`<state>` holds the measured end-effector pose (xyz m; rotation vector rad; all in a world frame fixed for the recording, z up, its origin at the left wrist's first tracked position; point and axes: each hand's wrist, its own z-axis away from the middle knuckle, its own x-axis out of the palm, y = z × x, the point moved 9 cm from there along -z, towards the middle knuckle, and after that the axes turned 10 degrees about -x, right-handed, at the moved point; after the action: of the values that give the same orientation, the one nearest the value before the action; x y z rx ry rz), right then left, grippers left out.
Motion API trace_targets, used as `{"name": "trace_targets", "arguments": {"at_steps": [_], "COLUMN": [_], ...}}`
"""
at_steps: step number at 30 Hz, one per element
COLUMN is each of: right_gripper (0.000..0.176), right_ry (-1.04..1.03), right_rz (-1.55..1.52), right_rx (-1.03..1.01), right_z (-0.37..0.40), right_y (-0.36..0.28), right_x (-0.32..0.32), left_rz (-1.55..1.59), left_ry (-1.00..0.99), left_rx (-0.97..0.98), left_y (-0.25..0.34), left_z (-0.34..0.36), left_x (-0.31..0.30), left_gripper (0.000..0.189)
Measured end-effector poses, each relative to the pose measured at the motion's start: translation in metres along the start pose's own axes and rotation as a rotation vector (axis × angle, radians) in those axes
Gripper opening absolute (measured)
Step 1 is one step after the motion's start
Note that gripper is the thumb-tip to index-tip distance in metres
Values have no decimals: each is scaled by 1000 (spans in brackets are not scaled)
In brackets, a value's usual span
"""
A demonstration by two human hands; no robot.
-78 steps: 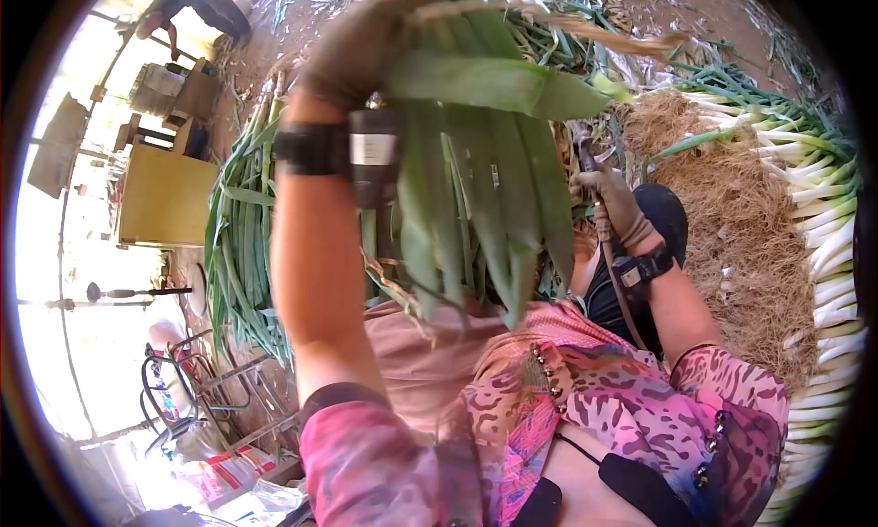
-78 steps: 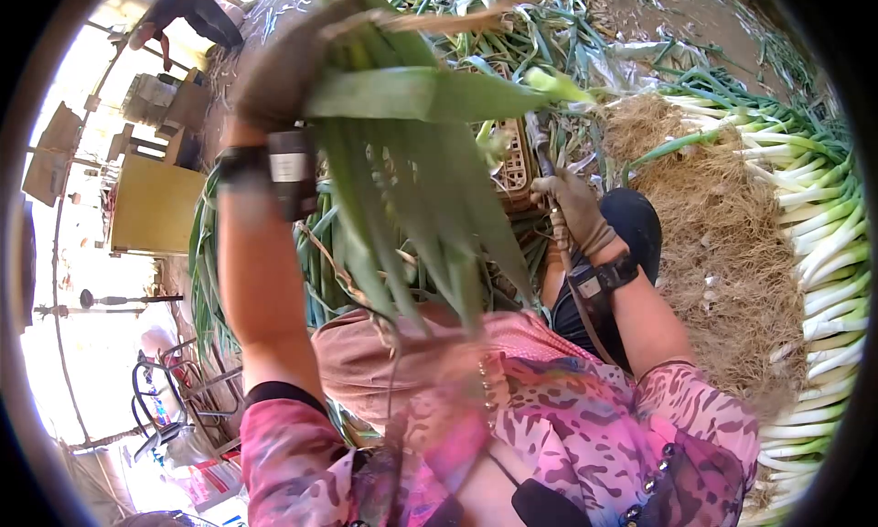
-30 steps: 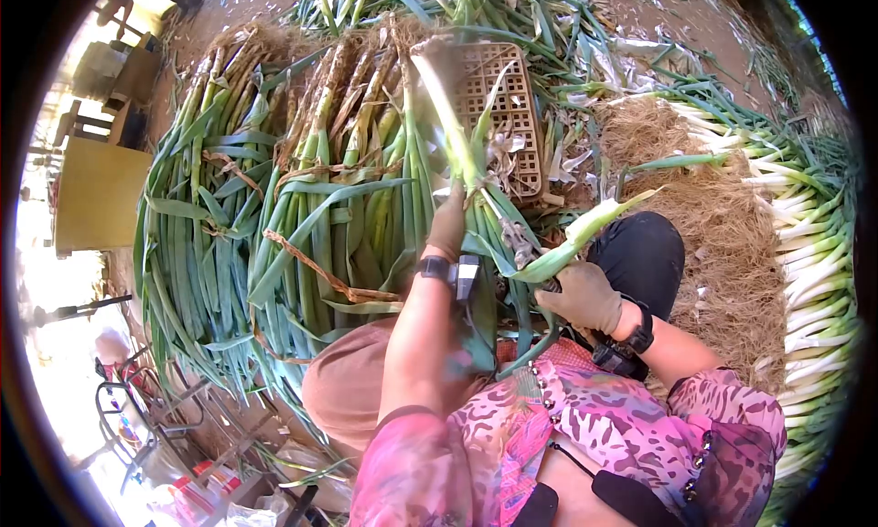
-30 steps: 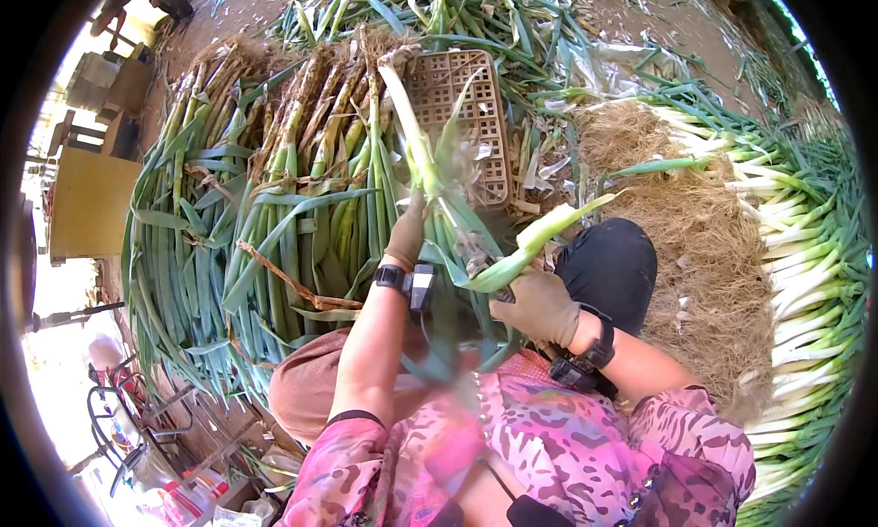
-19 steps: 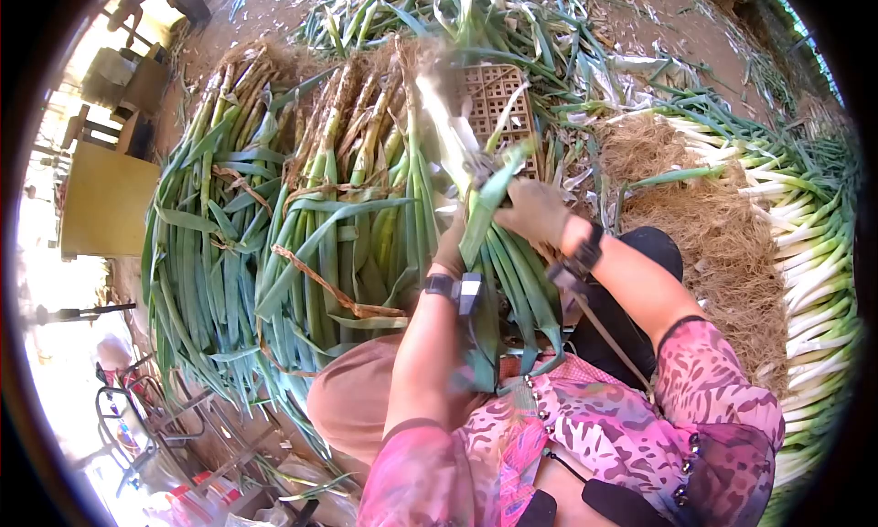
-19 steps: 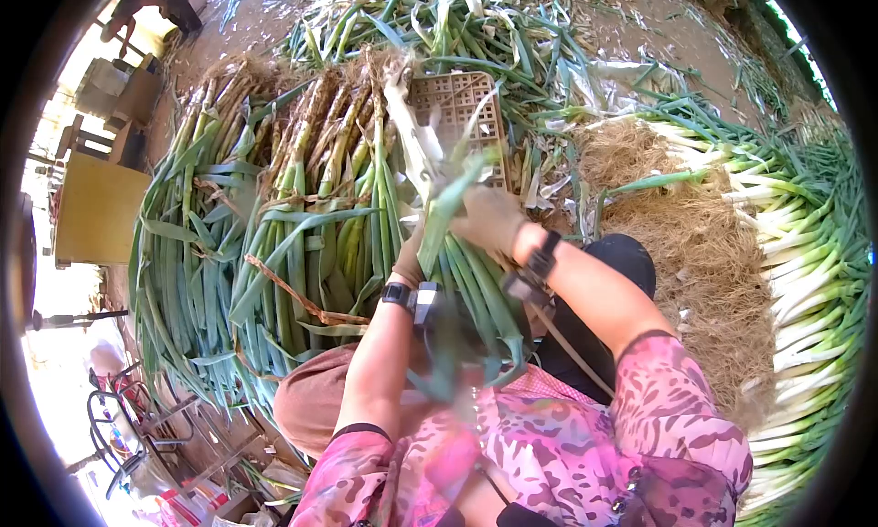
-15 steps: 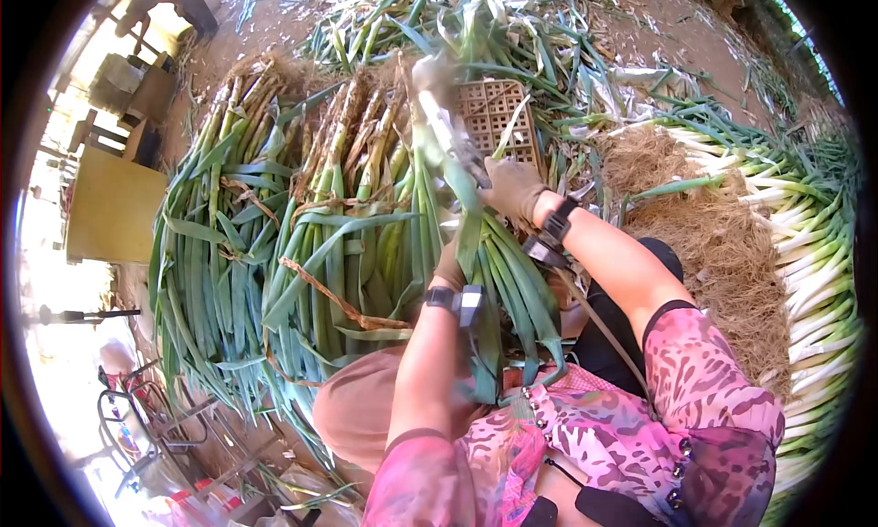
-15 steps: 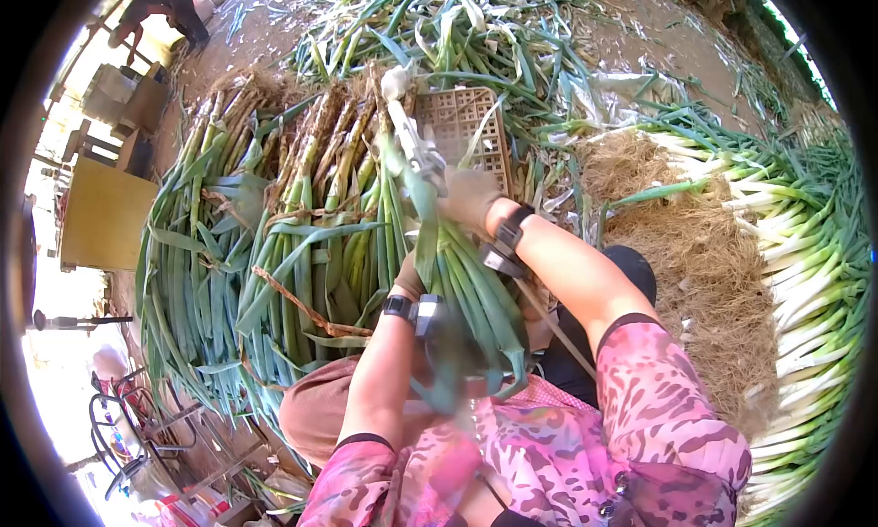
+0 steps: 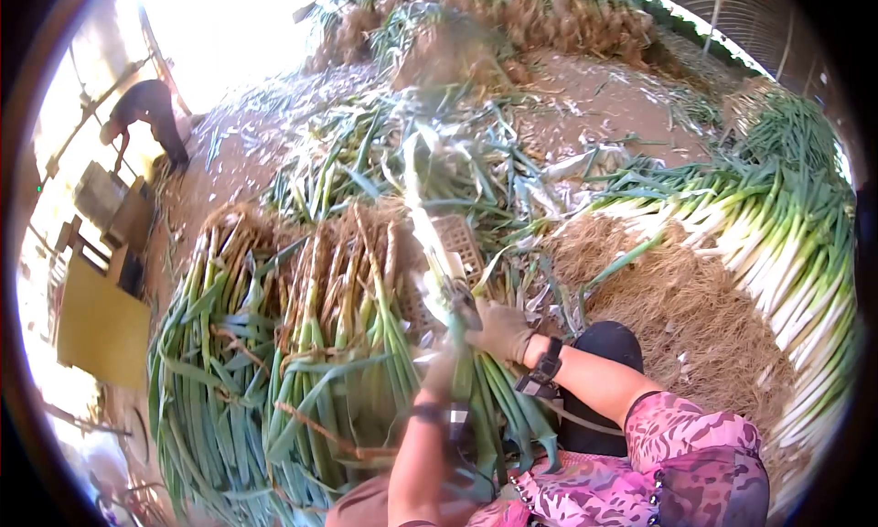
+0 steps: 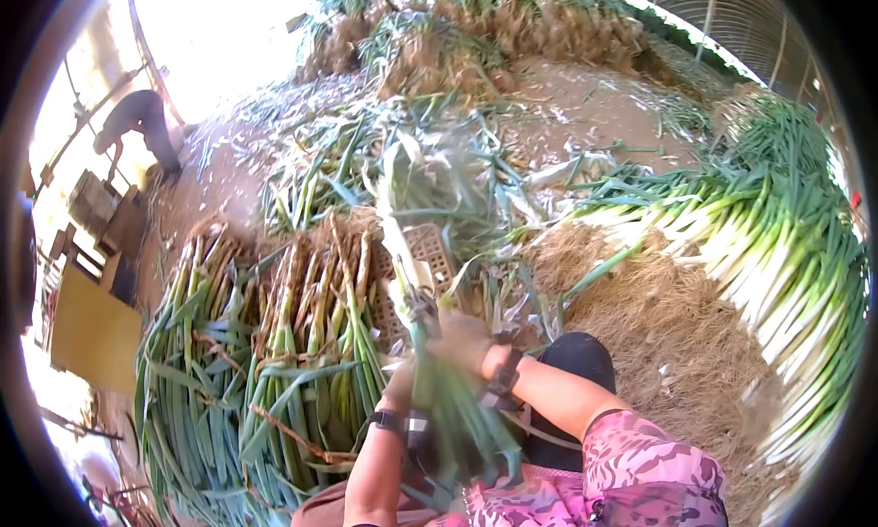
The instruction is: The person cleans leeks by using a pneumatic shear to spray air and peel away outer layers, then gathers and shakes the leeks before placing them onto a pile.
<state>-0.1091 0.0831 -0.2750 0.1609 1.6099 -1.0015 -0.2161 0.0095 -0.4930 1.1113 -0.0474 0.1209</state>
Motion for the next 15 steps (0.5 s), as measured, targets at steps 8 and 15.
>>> {"name": "trace_targets", "arguments": {"at_steps": [8, 15], "right_gripper": [59, 65], "right_ry": [-102, -82], "right_rz": [-161, -427], "right_rx": [69, 35], "right_z": [14, 26], "right_y": [9, 7], "right_x": [20, 24], "left_rz": [-943, -278], "left_ry": [1060, 653], "left_rx": [-250, -325], "left_y": [131, 101], "left_z": [119, 127], "left_x": [-85, -54], "left_gripper": [67, 56]}}
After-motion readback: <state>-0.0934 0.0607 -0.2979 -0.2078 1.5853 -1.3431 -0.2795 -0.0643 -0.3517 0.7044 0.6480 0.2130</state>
